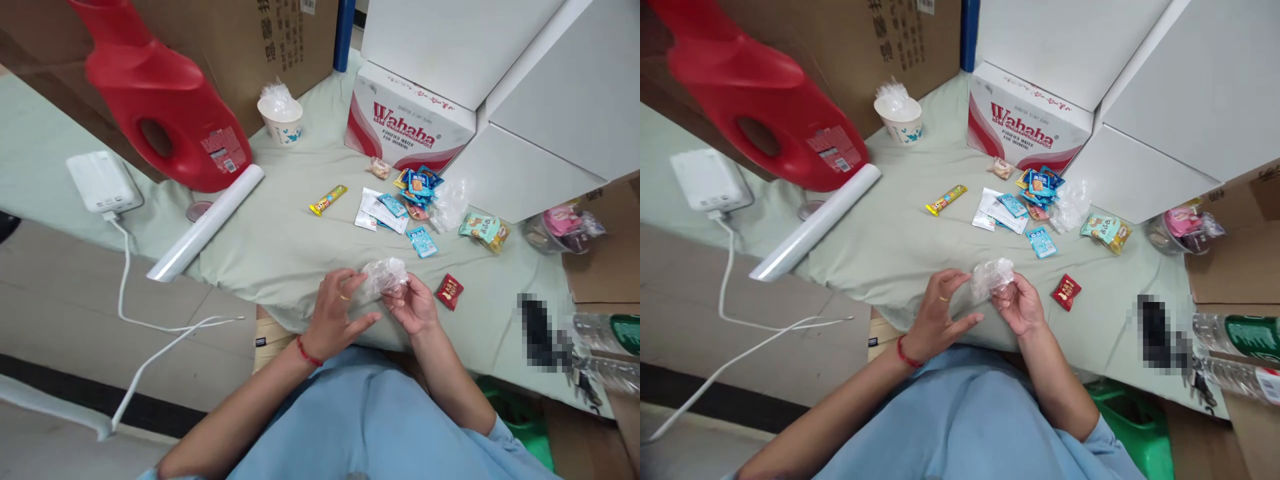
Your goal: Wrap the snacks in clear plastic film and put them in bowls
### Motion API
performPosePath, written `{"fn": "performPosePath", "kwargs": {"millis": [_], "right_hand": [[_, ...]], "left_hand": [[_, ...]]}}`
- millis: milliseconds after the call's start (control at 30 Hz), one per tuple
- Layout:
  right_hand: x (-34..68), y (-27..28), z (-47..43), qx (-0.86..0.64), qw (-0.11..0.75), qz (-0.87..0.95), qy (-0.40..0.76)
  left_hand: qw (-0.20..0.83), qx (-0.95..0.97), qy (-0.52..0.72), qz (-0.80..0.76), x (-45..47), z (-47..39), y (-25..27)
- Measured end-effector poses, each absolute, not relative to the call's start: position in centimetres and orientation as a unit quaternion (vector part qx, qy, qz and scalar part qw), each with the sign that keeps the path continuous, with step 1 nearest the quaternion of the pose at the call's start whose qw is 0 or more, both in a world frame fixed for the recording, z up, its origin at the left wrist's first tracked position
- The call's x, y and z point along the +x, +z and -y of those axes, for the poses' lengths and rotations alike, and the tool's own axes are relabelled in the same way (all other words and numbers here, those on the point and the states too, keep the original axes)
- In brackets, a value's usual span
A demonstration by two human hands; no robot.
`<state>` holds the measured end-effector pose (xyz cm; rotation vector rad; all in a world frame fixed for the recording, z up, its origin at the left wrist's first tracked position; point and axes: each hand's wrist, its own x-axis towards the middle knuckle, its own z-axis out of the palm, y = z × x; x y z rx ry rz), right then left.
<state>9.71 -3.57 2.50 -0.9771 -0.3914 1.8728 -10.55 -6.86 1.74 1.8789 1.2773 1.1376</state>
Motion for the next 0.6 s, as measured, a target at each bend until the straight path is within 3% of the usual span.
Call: {"fn": "performPosePath", "kwargs": {"millis": [133,267,400,600], "right_hand": [[9.5,2.7,3.8,-0.403,0.448,0.179,0.778],[9.5,3.0,4.4,-0.476,0.494,0.318,0.654],[8.7,2.0,5.3,-0.542,0.435,0.481,0.535],[7.7,1.8,5.1,-0.537,0.424,0.564,0.462]], "left_hand": [[0.383,0.658,0.400,-0.510,-8.9,5.7,0.4],[0.400,0.589,0.424,-0.559,-8.4,5.7,-0.1],[0.380,0.604,0.436,-0.548,-8.1,6.3,0.5],[0.425,0.586,0.442,-0.529,-7.8,6.9,0.5]]}}
